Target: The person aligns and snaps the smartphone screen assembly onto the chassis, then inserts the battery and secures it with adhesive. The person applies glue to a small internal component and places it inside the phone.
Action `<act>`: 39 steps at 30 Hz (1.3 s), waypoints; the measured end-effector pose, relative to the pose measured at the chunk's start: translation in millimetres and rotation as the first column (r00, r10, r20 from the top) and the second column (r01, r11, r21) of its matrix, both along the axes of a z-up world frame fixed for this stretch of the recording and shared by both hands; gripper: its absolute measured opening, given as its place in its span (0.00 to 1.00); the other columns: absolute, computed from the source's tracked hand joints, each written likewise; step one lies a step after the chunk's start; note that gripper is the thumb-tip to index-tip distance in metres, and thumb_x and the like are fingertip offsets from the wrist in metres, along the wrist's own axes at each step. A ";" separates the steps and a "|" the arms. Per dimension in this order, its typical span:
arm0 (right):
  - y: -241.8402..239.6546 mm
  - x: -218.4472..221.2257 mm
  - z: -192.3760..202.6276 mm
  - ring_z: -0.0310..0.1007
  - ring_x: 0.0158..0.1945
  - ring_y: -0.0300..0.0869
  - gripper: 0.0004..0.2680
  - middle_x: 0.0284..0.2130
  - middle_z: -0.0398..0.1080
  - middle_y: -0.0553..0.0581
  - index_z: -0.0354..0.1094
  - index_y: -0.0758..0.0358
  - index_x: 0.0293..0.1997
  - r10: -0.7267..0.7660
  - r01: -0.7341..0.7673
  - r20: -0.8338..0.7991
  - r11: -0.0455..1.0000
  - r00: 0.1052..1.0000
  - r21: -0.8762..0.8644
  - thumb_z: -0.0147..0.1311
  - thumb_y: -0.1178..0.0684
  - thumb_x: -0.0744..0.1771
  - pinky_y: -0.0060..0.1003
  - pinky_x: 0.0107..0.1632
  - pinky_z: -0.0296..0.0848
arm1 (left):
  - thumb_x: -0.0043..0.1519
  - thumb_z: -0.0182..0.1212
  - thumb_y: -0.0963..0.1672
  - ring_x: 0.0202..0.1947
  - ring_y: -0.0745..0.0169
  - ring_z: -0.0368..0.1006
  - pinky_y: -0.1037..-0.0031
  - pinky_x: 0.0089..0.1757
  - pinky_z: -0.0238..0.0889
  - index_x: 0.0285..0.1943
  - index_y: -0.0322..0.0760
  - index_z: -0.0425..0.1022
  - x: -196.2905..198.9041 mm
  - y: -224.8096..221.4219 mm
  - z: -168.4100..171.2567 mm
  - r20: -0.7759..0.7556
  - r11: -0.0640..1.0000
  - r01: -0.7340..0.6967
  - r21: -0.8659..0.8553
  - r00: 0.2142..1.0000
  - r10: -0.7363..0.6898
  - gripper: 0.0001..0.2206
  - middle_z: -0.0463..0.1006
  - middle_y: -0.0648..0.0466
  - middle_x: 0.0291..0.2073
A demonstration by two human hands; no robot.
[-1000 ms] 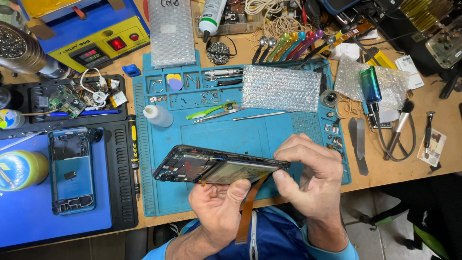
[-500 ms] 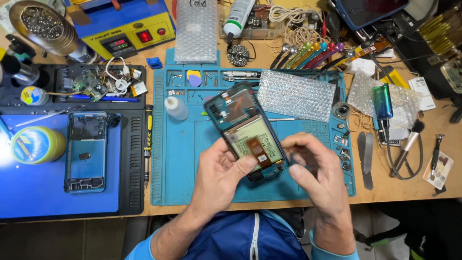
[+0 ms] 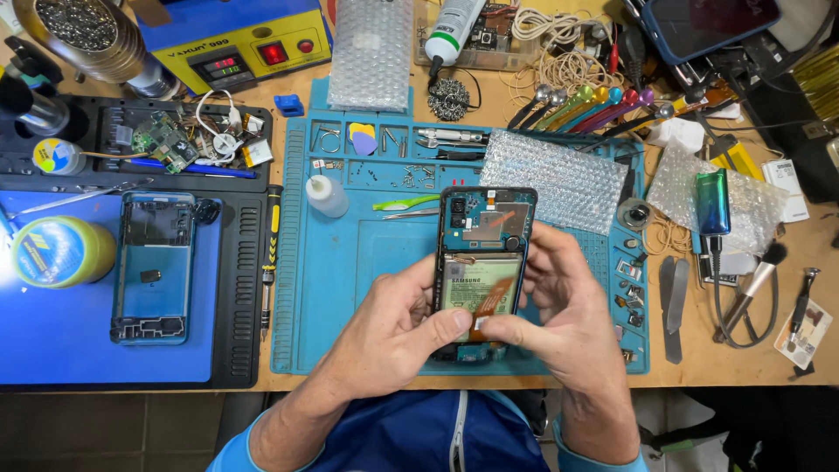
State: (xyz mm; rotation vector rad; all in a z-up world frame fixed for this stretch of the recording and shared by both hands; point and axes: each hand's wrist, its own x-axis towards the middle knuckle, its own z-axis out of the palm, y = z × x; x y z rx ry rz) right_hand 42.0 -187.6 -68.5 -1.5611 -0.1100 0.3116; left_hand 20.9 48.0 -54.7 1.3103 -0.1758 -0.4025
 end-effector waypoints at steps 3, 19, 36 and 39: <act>5.7 1.3 14.3 0.81 0.59 0.43 0.30 0.60 0.77 0.64 0.61 0.66 0.72 -0.001 0.001 -0.008 1.000 1.000 0.006 0.74 0.57 0.62 0.34 0.58 0.82 | 0.71 0.61 0.52 0.47 0.73 0.78 0.76 0.47 0.76 0.72 0.33 0.74 3.9 4.8 12.4 0.051 0.998 0.064 0.001 0.997 -0.064 0.25 0.86 0.56 0.54; 18.0 2.5 30.5 0.79 0.44 0.39 0.16 0.42 0.75 0.56 0.71 0.70 0.54 -0.230 0.227 0.080 0.973 0.970 0.042 0.72 0.62 0.64 0.30 0.47 0.80 | 0.69 0.71 0.45 0.19 0.59 0.61 0.68 0.25 0.59 0.48 0.40 0.78 6.1 -2.1 8.6 0.187 0.943 -0.028 0.331 0.982 -0.036 0.08 0.70 0.62 0.20; 31.8 26.8 36.0 0.68 0.37 0.43 0.07 0.31 0.69 0.53 0.70 0.58 0.38 -0.100 0.064 0.193 0.980 0.976 0.188 0.68 0.55 0.67 0.40 0.44 0.72 | 0.71 0.69 0.46 0.16 0.47 0.59 0.63 0.24 0.56 0.41 0.41 0.65 1.2 -0.5 -1.5 0.369 0.896 -0.111 0.429 0.927 -0.062 0.14 0.63 0.58 0.19; 31.8 27.3 36.2 0.67 0.37 0.41 0.09 0.30 0.69 0.52 0.69 0.57 0.38 -0.092 0.052 0.196 0.978 0.976 0.200 0.70 0.55 0.66 0.38 0.45 0.70 | 0.71 0.67 0.46 0.15 0.48 0.59 0.64 0.24 0.55 0.42 0.40 0.67 1.4 0.5 2.2 0.367 0.901 -0.109 0.421 0.928 -0.059 0.12 0.63 0.58 0.18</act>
